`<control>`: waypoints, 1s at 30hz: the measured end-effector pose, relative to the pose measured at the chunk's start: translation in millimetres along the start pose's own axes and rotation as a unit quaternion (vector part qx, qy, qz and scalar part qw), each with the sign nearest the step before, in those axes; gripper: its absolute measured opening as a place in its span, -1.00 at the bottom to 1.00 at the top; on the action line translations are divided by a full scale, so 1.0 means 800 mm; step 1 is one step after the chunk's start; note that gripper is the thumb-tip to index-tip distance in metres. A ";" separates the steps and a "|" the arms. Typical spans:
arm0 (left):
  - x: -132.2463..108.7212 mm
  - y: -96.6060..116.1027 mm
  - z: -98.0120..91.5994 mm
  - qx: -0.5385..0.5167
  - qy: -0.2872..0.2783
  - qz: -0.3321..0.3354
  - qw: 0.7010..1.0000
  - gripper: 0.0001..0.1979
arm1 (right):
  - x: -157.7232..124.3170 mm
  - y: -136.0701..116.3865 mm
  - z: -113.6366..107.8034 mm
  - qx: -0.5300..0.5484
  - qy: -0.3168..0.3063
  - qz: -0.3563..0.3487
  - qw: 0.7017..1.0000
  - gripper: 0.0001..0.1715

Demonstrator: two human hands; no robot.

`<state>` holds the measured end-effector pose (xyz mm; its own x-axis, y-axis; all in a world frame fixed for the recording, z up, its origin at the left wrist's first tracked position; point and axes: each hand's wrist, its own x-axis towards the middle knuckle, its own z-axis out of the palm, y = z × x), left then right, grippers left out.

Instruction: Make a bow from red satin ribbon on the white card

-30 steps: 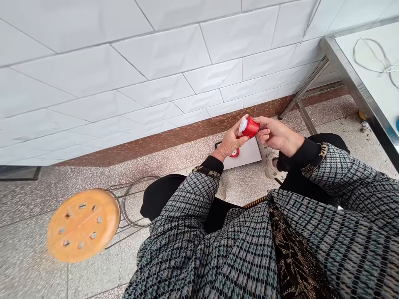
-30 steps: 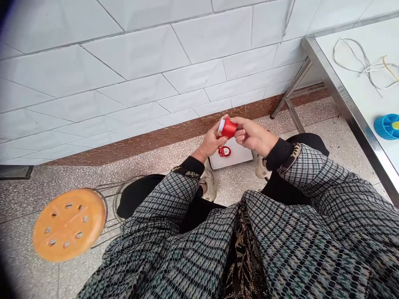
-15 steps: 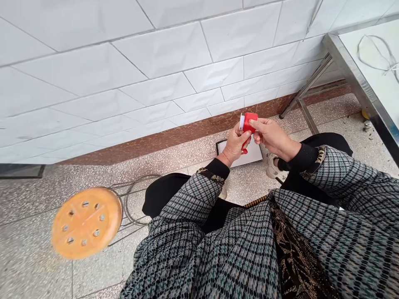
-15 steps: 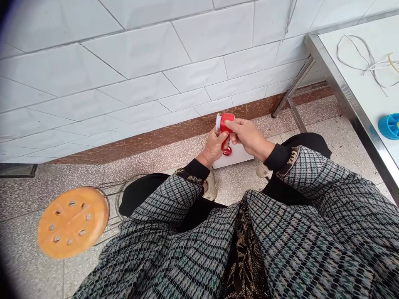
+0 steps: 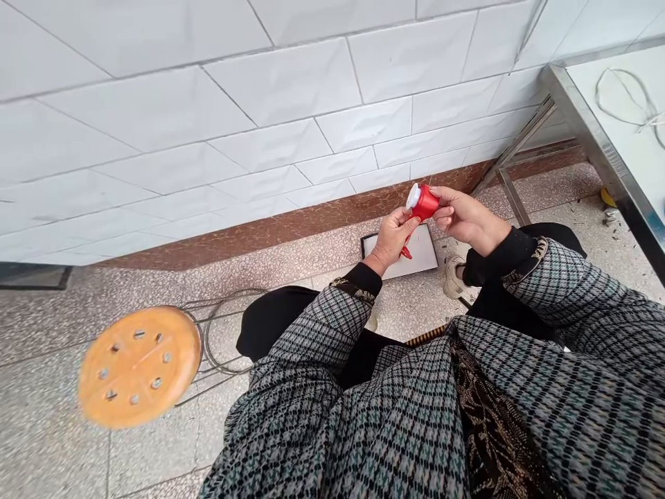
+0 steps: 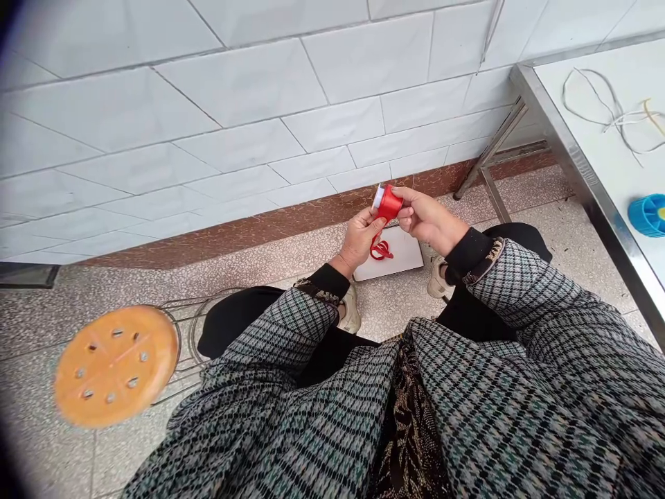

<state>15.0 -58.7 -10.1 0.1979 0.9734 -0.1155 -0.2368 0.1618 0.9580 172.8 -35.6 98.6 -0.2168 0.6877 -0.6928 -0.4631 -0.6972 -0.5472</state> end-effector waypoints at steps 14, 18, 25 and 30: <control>0.002 0.013 -0.012 -0.068 -0.116 -0.027 0.991 -0.04 | -0.013 0.000 -0.010 -0.003 -0.055 0.129 0.990 -0.86; 0.003 0.020 -0.016 -0.055 -0.105 -0.028 0.993 -0.08 | -0.019 -0.001 -0.005 -0.001 -0.052 0.118 0.992 -0.85; 0.002 0.033 -0.021 -0.044 -0.112 -0.008 0.993 -0.14 | -0.022 -0.002 -0.004 -0.086 -0.069 0.084 0.990 -0.81; -0.004 0.031 -0.009 -0.068 -0.053 -0.035 0.996 -0.15 | -0.026 0.021 0.000 -0.057 -0.093 -0.005 0.994 -0.72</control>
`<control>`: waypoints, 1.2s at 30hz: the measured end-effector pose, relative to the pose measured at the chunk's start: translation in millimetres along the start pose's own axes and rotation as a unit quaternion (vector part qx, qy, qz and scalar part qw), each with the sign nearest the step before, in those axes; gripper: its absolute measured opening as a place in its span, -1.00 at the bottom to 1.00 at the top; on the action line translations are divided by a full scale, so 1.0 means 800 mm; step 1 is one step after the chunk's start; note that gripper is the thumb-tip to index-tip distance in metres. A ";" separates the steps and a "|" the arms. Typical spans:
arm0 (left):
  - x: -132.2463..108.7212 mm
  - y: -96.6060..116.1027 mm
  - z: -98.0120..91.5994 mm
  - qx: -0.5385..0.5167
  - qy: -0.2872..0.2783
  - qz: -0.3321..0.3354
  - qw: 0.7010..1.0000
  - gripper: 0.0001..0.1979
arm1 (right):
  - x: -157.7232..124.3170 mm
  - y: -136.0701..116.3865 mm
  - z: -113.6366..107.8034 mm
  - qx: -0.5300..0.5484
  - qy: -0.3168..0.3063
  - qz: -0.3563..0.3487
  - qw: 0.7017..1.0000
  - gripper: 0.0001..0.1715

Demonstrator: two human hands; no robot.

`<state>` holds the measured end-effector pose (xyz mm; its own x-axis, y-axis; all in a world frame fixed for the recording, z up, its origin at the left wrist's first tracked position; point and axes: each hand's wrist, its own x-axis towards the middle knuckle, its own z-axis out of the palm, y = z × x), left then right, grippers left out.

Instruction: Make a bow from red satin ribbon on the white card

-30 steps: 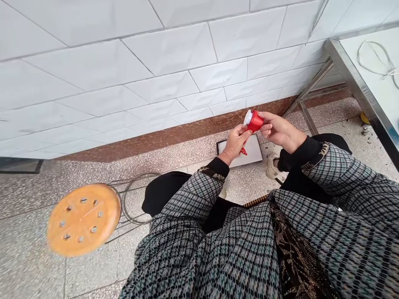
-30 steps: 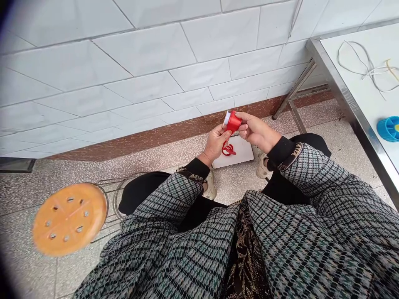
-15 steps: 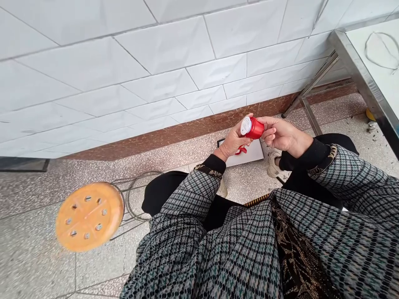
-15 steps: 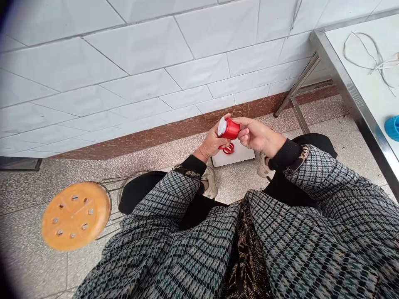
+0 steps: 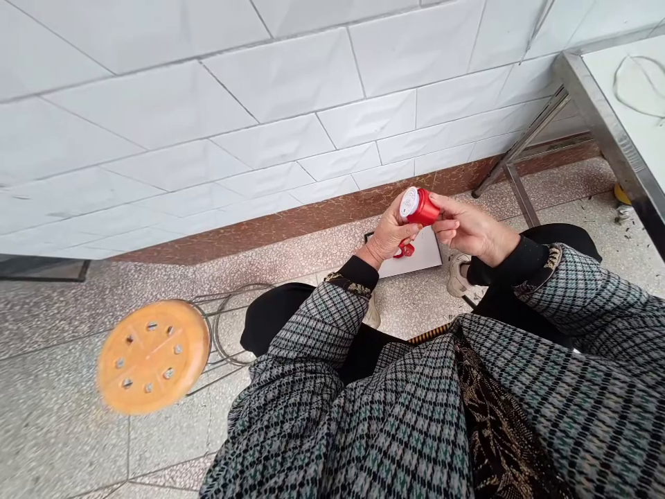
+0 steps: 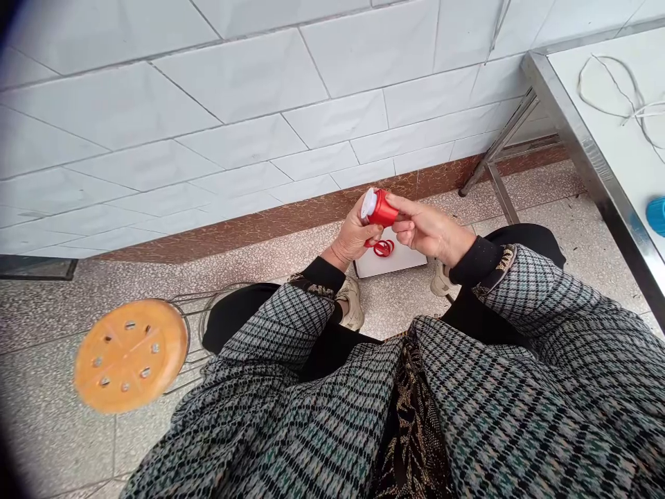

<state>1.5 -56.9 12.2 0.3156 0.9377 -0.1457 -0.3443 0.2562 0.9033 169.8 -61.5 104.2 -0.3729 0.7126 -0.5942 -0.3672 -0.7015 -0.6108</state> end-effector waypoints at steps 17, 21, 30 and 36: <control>0.008 -0.031 -0.002 0.067 -0.013 0.039 0.997 -0.47 | 0.016 -0.026 -0.017 0.116 0.014 0.069 0.991 -0.93; 0.021 -0.021 -0.019 0.086 -0.046 0.111 0.989 -0.13 | 0.015 -0.020 -0.020 0.112 -0.009 0.108 0.988 -0.97; 0.016 -0.011 -0.023 0.066 -0.072 0.090 0.991 -0.14 | 0.005 -0.017 -0.016 0.127 -0.001 0.144 0.981 -0.84; 0.005 -0.021 0.009 -0.028 0.032 0.005 0.999 -0.25 | 0.007 0.017 -0.002 0.051 0.036 -0.042 0.997 -0.82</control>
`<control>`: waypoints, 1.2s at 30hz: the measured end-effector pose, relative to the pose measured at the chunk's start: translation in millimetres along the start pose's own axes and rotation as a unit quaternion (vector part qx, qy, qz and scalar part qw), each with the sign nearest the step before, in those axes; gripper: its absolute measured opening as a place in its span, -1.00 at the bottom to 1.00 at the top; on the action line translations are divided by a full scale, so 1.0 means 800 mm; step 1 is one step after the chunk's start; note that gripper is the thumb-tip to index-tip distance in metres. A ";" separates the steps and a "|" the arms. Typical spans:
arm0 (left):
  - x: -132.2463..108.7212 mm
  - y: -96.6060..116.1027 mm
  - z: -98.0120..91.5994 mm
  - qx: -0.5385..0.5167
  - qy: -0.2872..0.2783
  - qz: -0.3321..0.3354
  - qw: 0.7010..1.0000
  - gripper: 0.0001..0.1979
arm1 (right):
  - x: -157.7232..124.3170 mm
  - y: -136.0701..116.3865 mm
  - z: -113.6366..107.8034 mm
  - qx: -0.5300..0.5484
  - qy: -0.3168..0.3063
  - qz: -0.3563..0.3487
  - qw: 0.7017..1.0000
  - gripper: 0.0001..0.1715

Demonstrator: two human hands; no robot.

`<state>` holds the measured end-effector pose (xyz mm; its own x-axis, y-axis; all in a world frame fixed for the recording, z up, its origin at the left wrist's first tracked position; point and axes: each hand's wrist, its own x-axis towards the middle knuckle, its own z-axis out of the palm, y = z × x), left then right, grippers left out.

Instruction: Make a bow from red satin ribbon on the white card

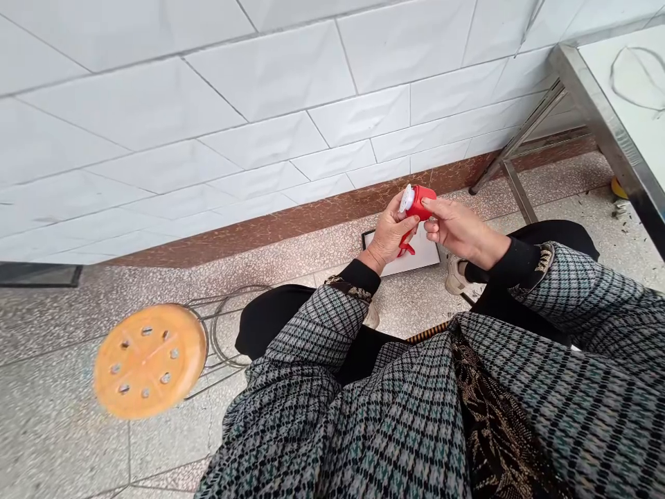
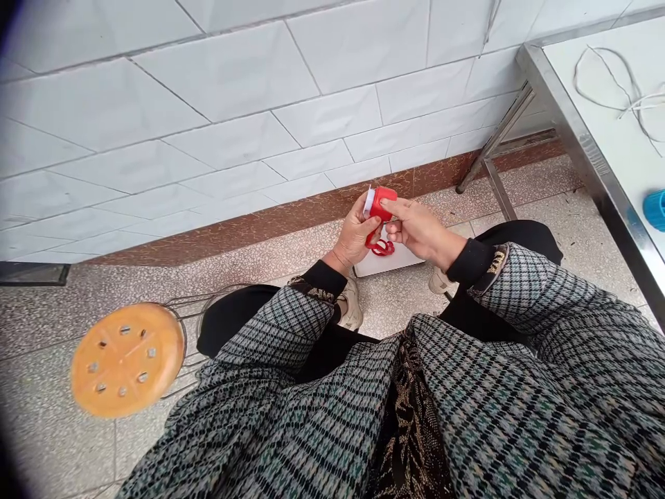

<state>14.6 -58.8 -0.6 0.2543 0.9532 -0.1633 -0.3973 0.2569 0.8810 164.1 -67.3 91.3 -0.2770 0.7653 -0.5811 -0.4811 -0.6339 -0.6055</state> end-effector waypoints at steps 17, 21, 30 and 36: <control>0.001 -0.022 -0.003 0.141 0.018 0.087 0.986 -0.57 | 0.023 -0.038 -0.017 0.048 -0.004 0.087 0.995 -0.91; 0.011 -0.009 -0.016 0.150 -0.047 0.117 0.981 -0.21 | 0.016 -0.035 -0.018 0.048 -0.021 0.143 0.988 -0.96; 0.014 0.010 -0.027 0.132 -0.115 0.083 0.981 -0.14 | 0.010 -0.031 -0.023 0.019 -0.031 0.179 0.983 -0.90; -0.001 0.000 0.002 0.012 -0.009 0.024 1.000 -0.26 | 0.003 -0.002 -0.007 -0.019 0.001 0.029 0.999 -0.80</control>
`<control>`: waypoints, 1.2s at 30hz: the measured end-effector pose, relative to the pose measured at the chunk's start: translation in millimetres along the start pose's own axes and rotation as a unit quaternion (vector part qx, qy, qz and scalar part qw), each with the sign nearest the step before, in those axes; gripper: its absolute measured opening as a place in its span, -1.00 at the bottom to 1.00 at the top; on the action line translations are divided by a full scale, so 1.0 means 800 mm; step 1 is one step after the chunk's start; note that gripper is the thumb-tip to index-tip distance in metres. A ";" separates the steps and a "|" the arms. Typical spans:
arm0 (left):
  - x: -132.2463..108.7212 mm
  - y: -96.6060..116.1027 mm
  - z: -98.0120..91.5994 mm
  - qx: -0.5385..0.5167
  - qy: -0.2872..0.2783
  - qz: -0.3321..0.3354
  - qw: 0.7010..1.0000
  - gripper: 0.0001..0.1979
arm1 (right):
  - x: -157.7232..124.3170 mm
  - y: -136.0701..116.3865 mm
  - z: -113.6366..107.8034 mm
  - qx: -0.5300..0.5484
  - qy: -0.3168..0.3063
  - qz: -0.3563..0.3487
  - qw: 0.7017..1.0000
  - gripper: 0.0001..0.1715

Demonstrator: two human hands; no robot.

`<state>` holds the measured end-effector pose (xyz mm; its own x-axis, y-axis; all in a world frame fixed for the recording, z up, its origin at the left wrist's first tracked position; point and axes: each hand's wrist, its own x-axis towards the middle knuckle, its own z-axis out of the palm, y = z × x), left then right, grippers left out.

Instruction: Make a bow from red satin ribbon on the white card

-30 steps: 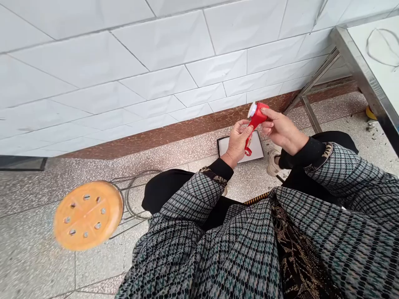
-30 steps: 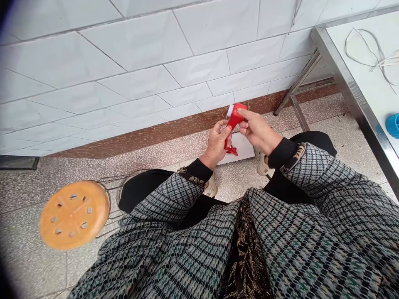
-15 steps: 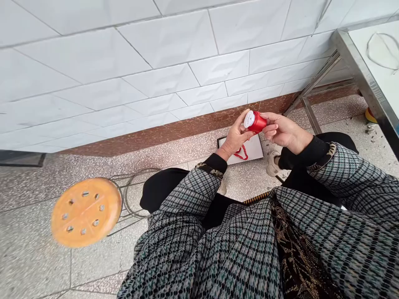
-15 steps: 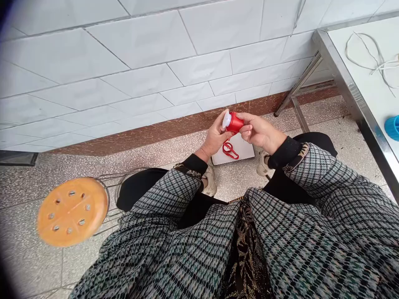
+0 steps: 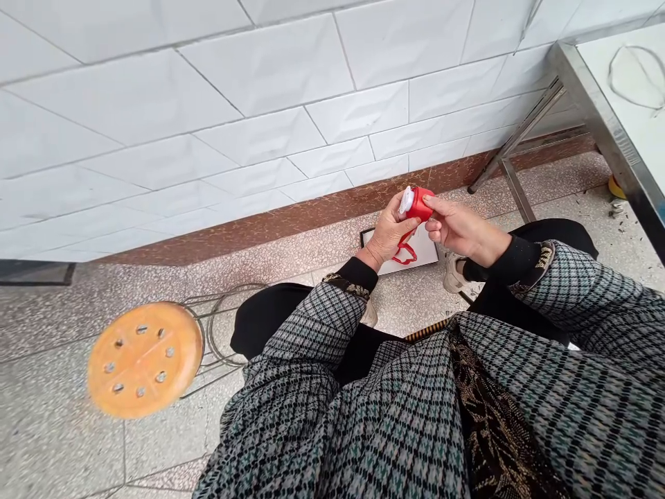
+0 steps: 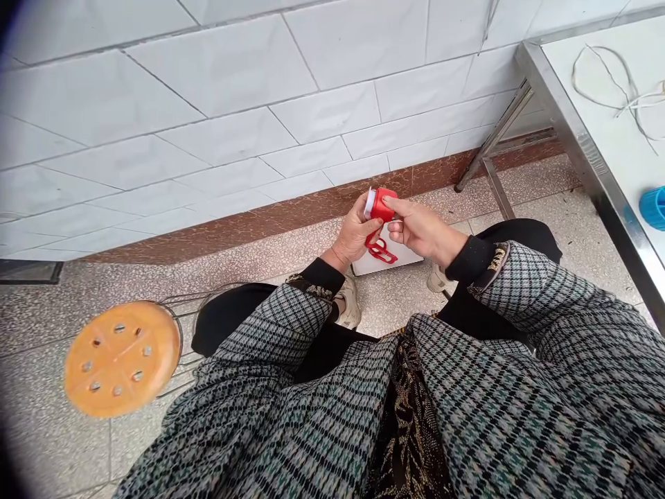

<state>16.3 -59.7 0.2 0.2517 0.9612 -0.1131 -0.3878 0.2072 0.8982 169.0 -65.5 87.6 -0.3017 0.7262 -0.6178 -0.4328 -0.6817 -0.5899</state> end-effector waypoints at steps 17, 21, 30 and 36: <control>-0.003 -0.016 -0.008 0.097 0.031 0.013 0.995 -0.64 | 0.019 -0.030 -0.006 0.043 0.013 0.079 0.996 -0.89; 0.002 0.005 -0.018 0.058 -0.006 0.026 0.998 -0.34 | 0.018 -0.024 -0.006 0.048 0.001 0.116 0.992 -0.90; -0.002 0.025 -0.036 0.098 -0.058 0.068 0.991 -0.18 | 0.011 -0.021 -0.002 0.025 -0.056 0.149 0.987 -0.88; -0.021 0.039 -0.011 0.037 0.045 0.027 0.998 -0.34 | -0.008 0.003 0.034 -0.034 -0.058 -0.032 0.997 -0.72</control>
<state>-7.9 -68.1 25.9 0.1498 0.9838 -0.0983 -0.3310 0.1436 0.9326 147.0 -69.6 104.2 -0.3730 0.7715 -0.5154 -0.3967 -0.6347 -0.6631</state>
